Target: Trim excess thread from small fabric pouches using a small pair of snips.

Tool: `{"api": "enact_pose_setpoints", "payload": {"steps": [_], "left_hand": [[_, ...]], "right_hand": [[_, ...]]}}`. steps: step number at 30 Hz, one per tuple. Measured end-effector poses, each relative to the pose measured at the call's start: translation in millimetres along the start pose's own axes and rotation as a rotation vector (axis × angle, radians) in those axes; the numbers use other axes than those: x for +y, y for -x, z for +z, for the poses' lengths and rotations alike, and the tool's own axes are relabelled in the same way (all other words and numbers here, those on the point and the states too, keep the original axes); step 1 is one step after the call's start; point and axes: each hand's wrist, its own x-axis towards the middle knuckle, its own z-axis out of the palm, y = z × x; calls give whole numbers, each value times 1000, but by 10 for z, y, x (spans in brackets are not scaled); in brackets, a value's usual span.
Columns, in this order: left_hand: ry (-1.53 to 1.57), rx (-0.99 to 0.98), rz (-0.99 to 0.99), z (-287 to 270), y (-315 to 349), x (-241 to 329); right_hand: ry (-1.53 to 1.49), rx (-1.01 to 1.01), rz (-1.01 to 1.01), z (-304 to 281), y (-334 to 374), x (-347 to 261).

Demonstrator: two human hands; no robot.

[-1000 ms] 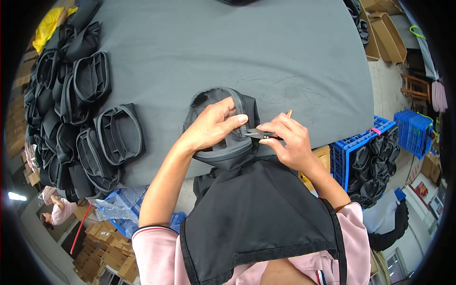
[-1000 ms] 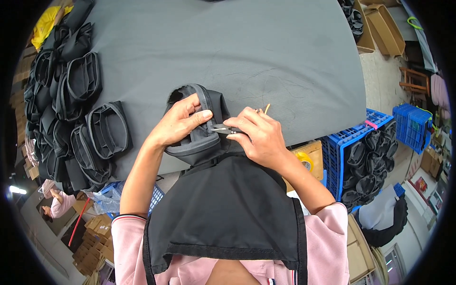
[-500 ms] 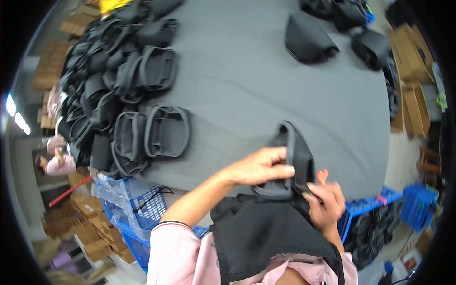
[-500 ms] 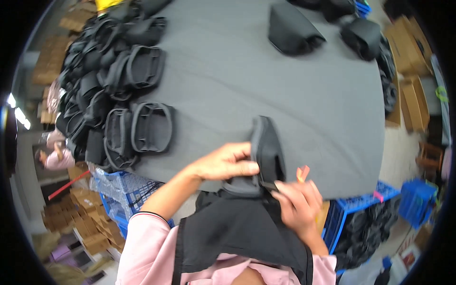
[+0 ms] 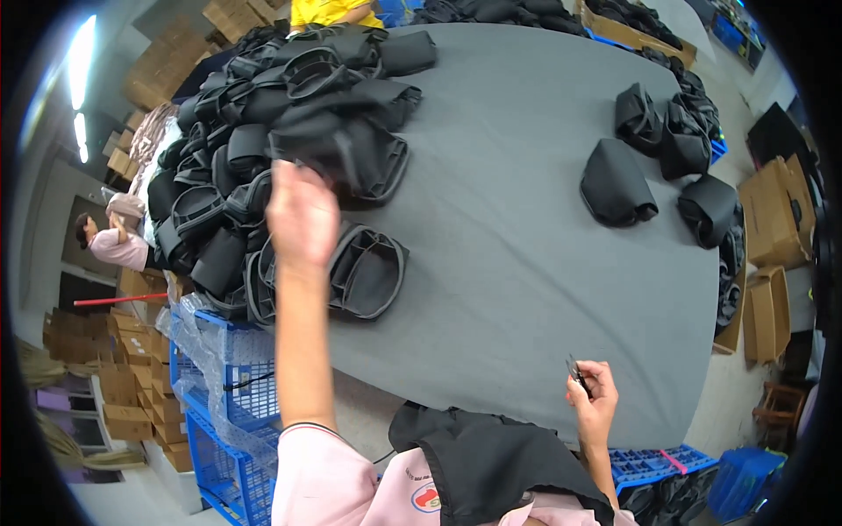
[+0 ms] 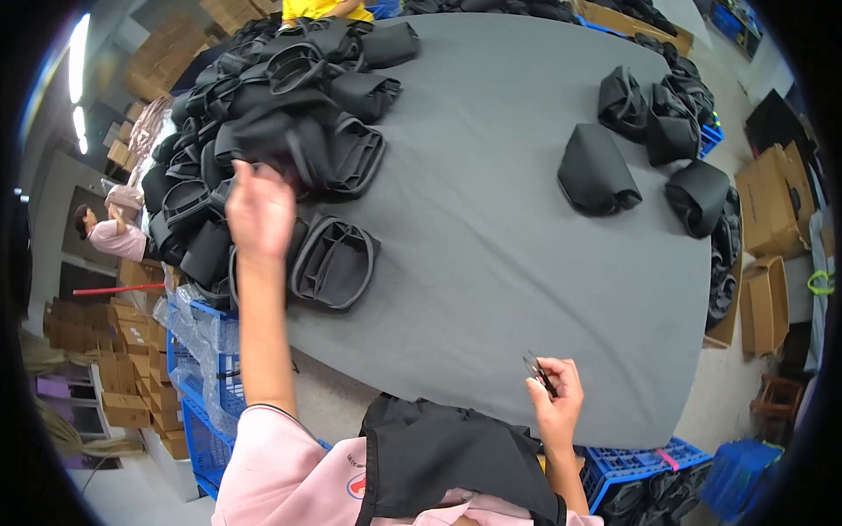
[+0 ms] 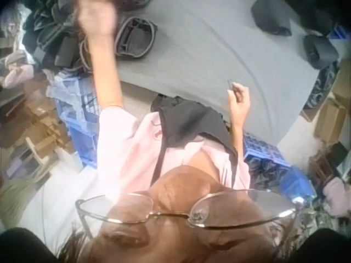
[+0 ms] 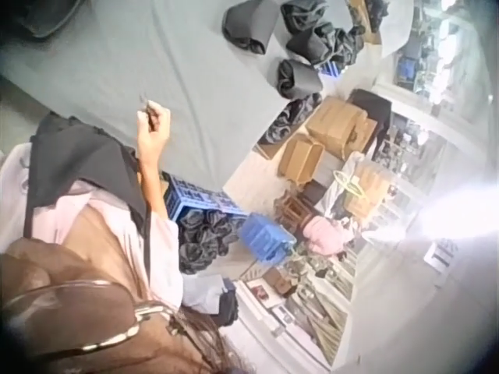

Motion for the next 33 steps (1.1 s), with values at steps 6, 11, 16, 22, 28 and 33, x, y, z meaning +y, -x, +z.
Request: {"api": "enact_pose_setpoints", "payload": {"steps": [6,11,16,22,28,33], "left_hand": [[-821,494,-64,-72,92,-250],[-1125,-67,-581,201,77,-1499],[-968,-376,-891,488,-181,-2638],[-947,-44,-1052,356,-279,-3648],[-1502,-375,-187,546,123,-3236],[-1535,-729,299,813,556,-2596]], "right_hand": [[-40,-10,294,-4,-443,124],[23,231,50,-453,-1487,84],[604,395,-297,-707,-2435,-130],[951,439,-479,-607,-3169,-200],[350,287,-169,-629,-2816,-384],[-285,85,513,-243,-2032,-92]]}}
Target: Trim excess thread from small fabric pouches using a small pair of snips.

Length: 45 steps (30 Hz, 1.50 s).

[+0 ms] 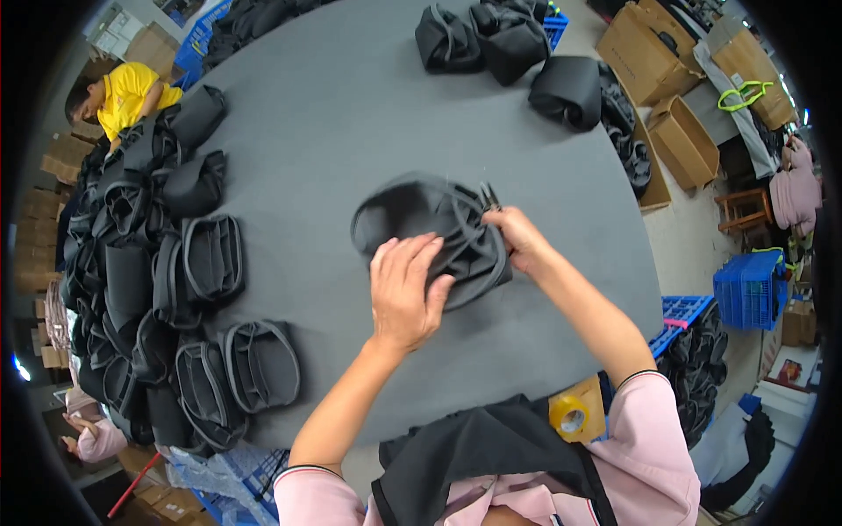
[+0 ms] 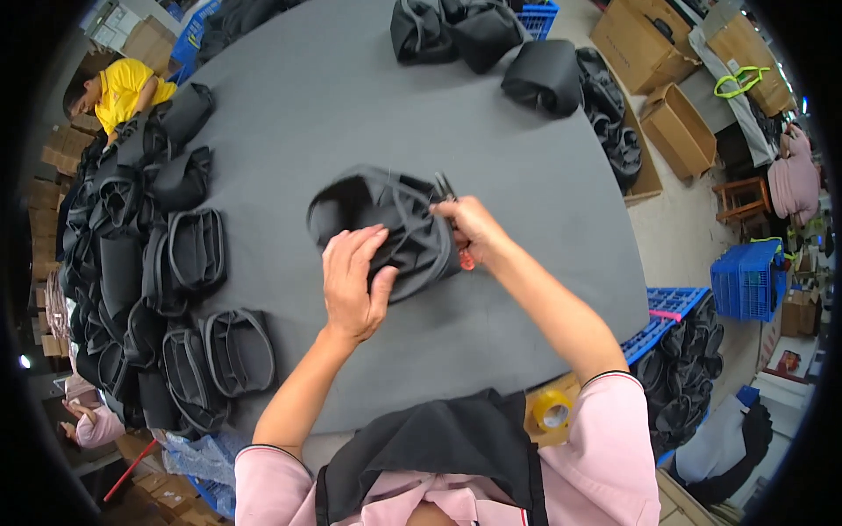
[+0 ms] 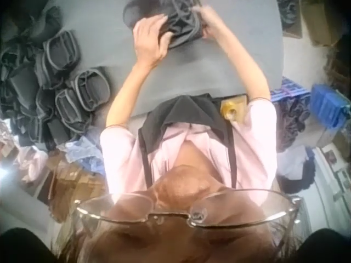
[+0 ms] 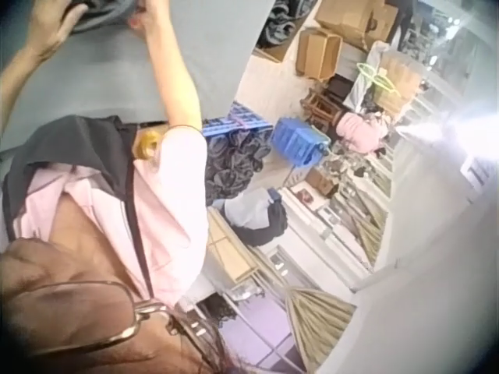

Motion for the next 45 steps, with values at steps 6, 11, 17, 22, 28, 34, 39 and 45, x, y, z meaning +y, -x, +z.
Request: {"api": "enact_pose_setpoints", "payload": {"steps": [6,11,17,22,28,34,39,45], "left_hand": [[110,-251,-366,90,716,126],[1,-279,-698,193,1047,164],[-33,-356,-758,147,1026,133],[35,-692,-264,-301,1092,51],[429,-630,-782,-807,1131,-101],[56,-836,-880,-529,973,268],[62,-698,-553,-391,1319,549],[-25,-715,-323,-515,1449,528]], "right_hand": [[-100,-48,161,-107,200,1178],[-92,-47,-24,-157,731,1513],[63,-50,-175,-80,860,1439],[269,-31,-601,253,679,902],[174,-143,-289,400,446,1039],[-48,-361,70,438,801,1540],[-2,-163,-78,231,653,1727],[102,-215,-55,232,731,1595]]}}
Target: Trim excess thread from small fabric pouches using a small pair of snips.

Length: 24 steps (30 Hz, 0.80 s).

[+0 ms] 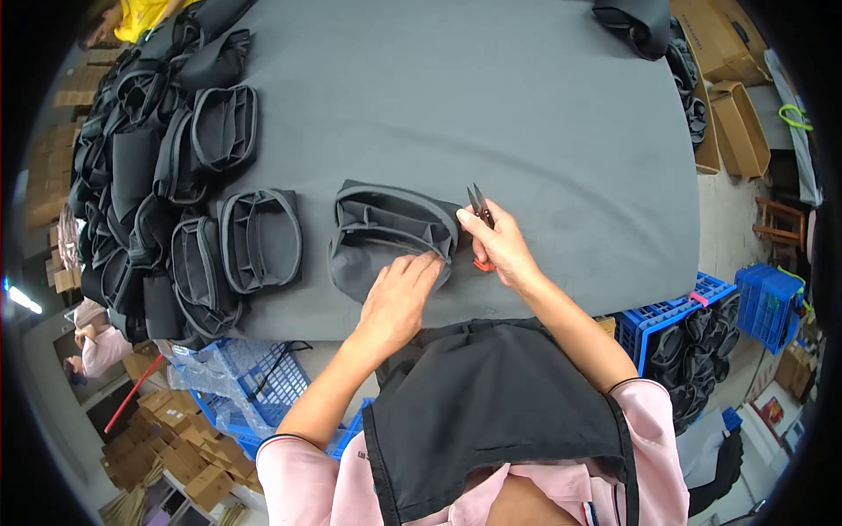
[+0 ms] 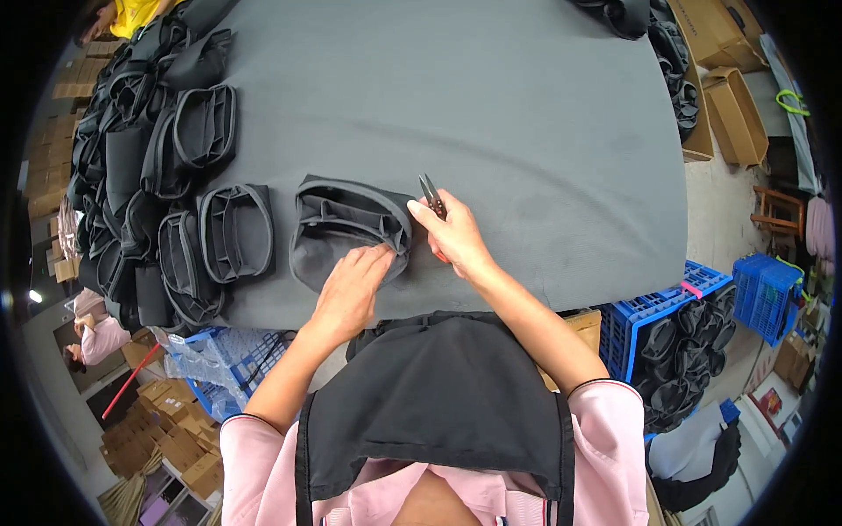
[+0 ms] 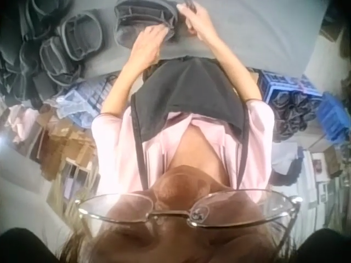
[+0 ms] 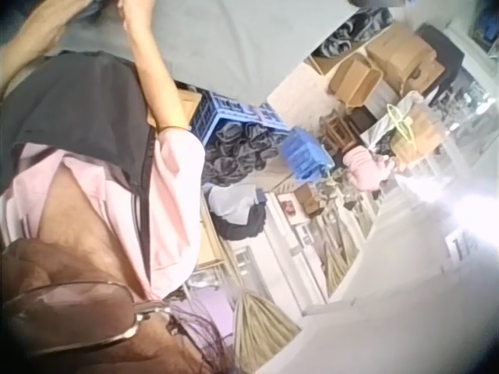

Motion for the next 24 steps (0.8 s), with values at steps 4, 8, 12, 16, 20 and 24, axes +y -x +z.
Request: {"api": "enact_pose_setpoints", "payload": {"steps": [4,8,12,16,20,24], "left_hand": [[199,-19,-205,-26,-23,58],[322,93,-475,102,-125,2],[116,124,-512,232,-191,26],[159,261,-500,373,-184,0],[242,457,-584,472,-145,24],[423,602,-720,582,-174,-78]], "right_hand": [[55,-15,-30,-36,89,68],[36,-9,61,-25,243,210],[-141,-204,331,-83,276,360],[-295,-121,281,81,305,347],[-237,-75,224,176,294,250],[-183,-81,177,215,292,225]]}}
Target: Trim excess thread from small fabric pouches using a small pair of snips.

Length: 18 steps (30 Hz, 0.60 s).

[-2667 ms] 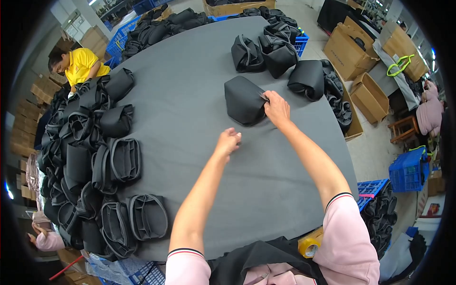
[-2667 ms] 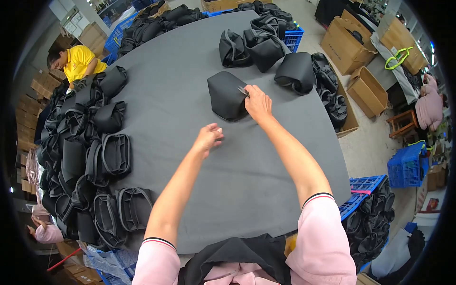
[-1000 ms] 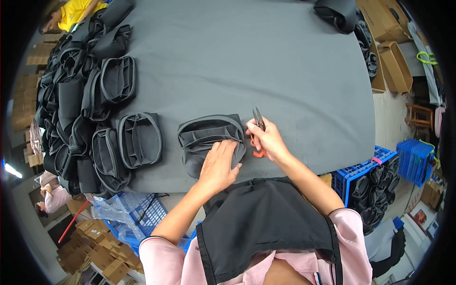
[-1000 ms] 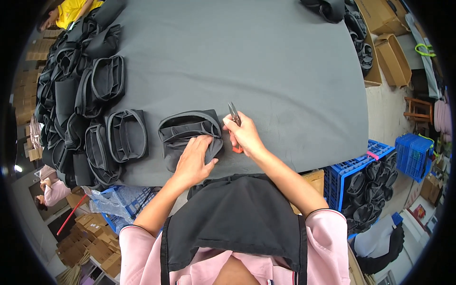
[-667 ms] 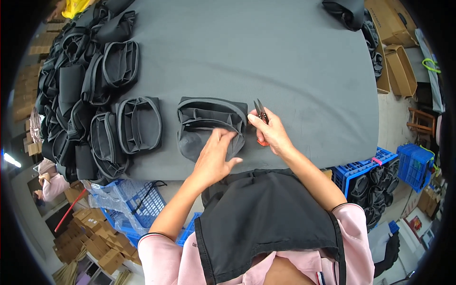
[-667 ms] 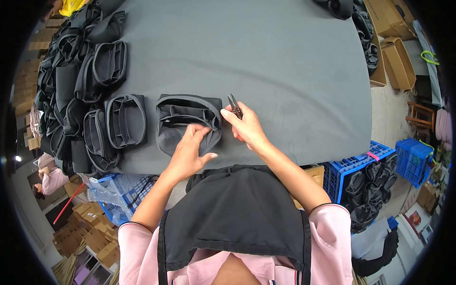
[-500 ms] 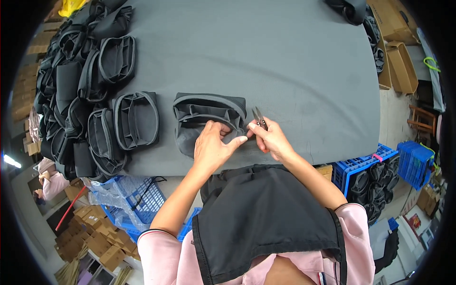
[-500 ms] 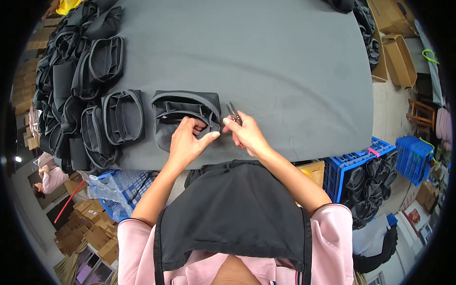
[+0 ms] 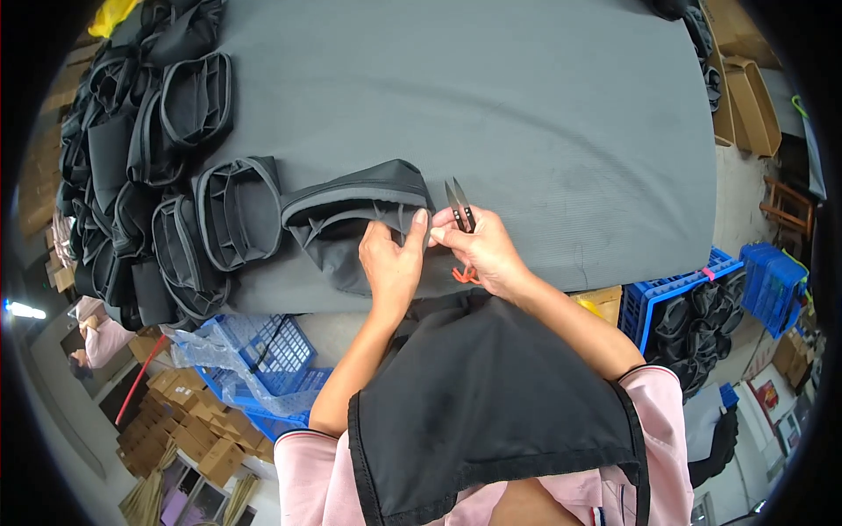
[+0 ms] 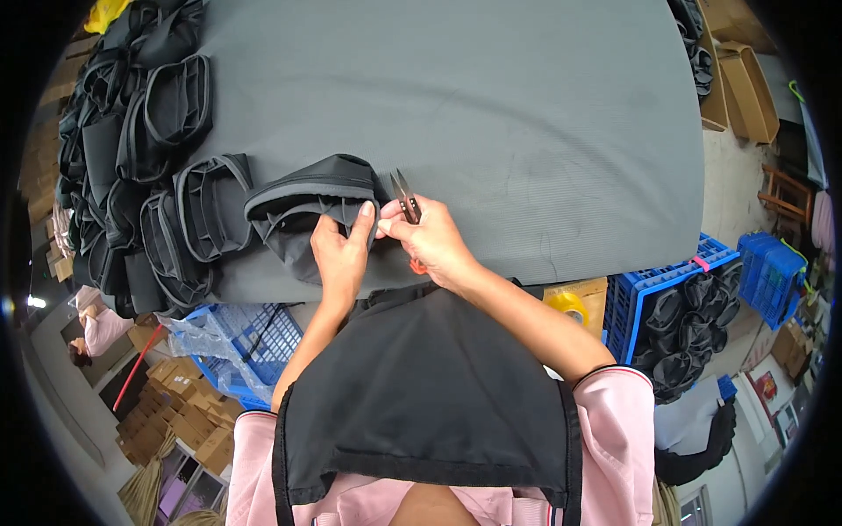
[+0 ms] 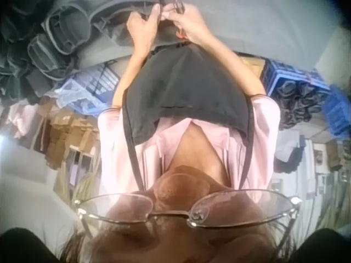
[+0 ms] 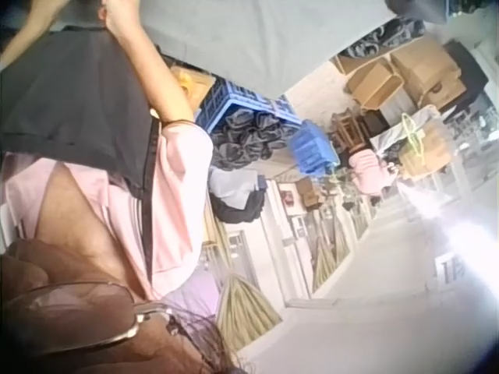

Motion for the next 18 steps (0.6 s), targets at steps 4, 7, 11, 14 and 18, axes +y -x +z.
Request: {"api": "enact_pose_setpoints", "payload": {"steps": [4,7,11,14,18], "left_hand": [[62,-26,-151,34,-31,17],[53,-44,-202,-29,-62,120],[195,-56,-177,-7,-79,134],[132,-79,-212,0,-79,156],[206,-69,-182,39,-46,144]], "right_hand": [[367,74,-174,-168,32,84],[809,189,-332,-257,192,19],[779,108,-315,-313,215,-2],[718,114,-285,-326,112,-36],[874,96,-406,-304,110,-131]]}}
